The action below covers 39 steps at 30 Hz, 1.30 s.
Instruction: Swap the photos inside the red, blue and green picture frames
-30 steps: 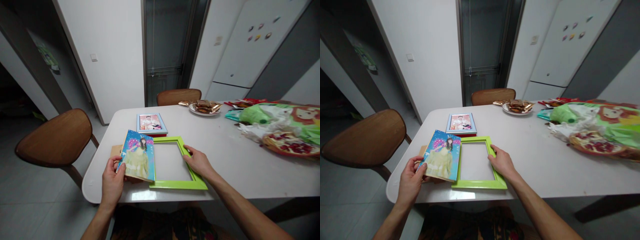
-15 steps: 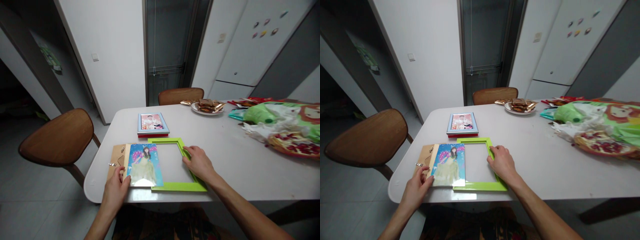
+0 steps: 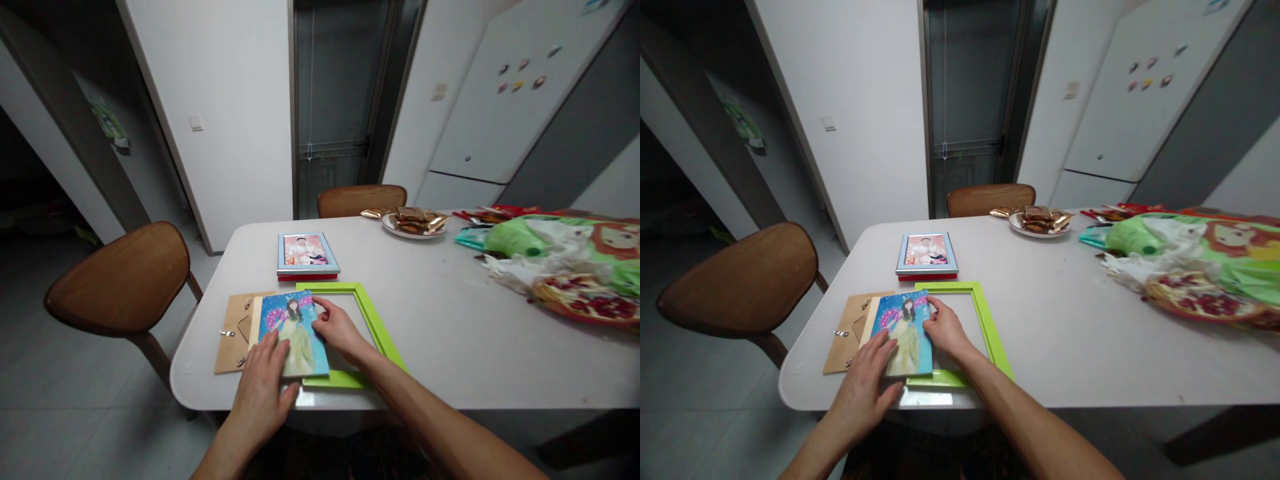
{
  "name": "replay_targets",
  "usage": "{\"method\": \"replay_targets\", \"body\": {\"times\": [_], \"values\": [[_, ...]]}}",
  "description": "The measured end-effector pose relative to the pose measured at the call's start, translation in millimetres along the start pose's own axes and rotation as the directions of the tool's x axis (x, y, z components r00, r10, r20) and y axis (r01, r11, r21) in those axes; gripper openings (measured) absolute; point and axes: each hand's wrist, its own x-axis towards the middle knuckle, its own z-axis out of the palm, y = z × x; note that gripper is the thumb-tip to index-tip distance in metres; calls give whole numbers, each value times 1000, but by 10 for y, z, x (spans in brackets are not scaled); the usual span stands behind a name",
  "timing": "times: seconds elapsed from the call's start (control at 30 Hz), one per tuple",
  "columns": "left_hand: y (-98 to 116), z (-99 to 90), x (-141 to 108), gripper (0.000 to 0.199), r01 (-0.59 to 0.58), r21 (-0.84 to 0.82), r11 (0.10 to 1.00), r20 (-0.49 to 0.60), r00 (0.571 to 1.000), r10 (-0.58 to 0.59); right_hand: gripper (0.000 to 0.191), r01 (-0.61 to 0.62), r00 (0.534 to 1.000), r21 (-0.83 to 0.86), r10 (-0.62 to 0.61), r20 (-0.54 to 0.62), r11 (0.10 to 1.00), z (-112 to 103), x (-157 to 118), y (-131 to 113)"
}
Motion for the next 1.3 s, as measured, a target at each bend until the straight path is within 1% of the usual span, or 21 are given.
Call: {"method": "replay_targets", "body": {"times": [0.1, 0.17, 0.2, 0.23, 0.3, 0.37, 0.43, 0.47, 0.5, 0.53, 0.57, 0.63, 0.7, 0.77, 0.8, 0.9, 0.97, 1.03, 1.1, 1.17, 1.3], "values": [[42, 90, 63, 58, -90, -46, 995, -48, 995, 88, 59, 10, 1000, 221, -8, -12, 975, 55, -66, -183], [40, 84, 117, 58, -123, -116, 986, -132, 985, 108, 60, 48, 999, 358, -45, -17, 933, 80, -135, -331], [38, 57, 144, 57, -125, -167, 978, -181, 979, 94, 60, 58, 998, 420, -54, -21, 906, 89, -168, -394], [40, 18, 169, 54, -111, -224, 968, -232, 971, 57, 59, 57, 998, 470, -51, -26, 881, 95, -199, -441], [71, -81, 216, 44, -33, -361, 932, -322, 942, -91, 52, 15, 1000, 515, -4, -23, 857, 104, -248, -471], [152, -162, 265, 35, 73, -543, 837, -365, 876, -314, 41, -87, 995, 502, 99, 3, 860, 117, -283, -427], [274, -180, 319, 35, 121, -739, 663, -321, 802, -504, 31, -196, 980, 520, 179, 85, 831, 129, -310, -350], [341, -161, 347, 37, 108, -820, 561, -279, 782, -557, 28, -218, 976, 557, 184, 117, 801, 129, -319, -314], [405, -127, 374, 38, 81, -882, 463, -234, 780, -581, 26, -208, 978, 604, 168, 123, 770, 119, -325, -284], [460, -83, 398, 39, 54, -925, 377, -192, 789, -583, 25, -169, 985, 645, 137, 100, 745, 96, -327, -262], [502, -37, 417, 40, 36, -950, 309, -157, 804, -574, 25, -113, 993, 667, 111, 46, 736, 55, -324, -246], [531, 44, 442, 43, 40, -973, 229, -96, 828, -552, 26, -26, 992, 624, 100, -83, 781, -85, -305, -222], [489, 93, 451, 47, 87, -974, 210, -40, 844, -535, 29, -44, 982, 498, 129, -136, 866, -287, -272, -193], [408, 123, 452, 47, 138, -958, 251, -10, 859, -513, 32, -109, 974, 368, 173, -145, 924, -506, -232, -153], [370, 136, 451, 44, 160, -941, 299, -7, 872, -489, 34, -135, 971, 318, 190, -146, 938, -603, -209, -130], [323, 179, 444, 38, 197, -819, 538, -20, 928, -371, 39, -171, 967, 247, 211, -144, 954, -790, -137, -64], [350, 211, 438, 38, 196, -694, 693, -11, 959, -282, 42, -182, 968, 224, 215, -132, 957, -820, -90, -25], [392, 248, 428, 39, 168, -579, 798, 2, 979, -204, 44, -190, 970, 200, 215, -111, 961, -798, -49, 13], [418, 290, 415, 41, 121, -486, 866, 12, 991, -131, 45, -192, 973, 175, 210, -91, 966, -755, -17, 51], [421, 329, 400, 42, 75, -413, 908, 14, 997, -76, 45, -189, 975, 150, 204, -88, 970, -723, 9, 89], [394, 360, 372, 41, 36, -340, 940, 30, 999, -27, 46, -181, 972, 109, 195, -130, 977, -733, 68, 159]]}}
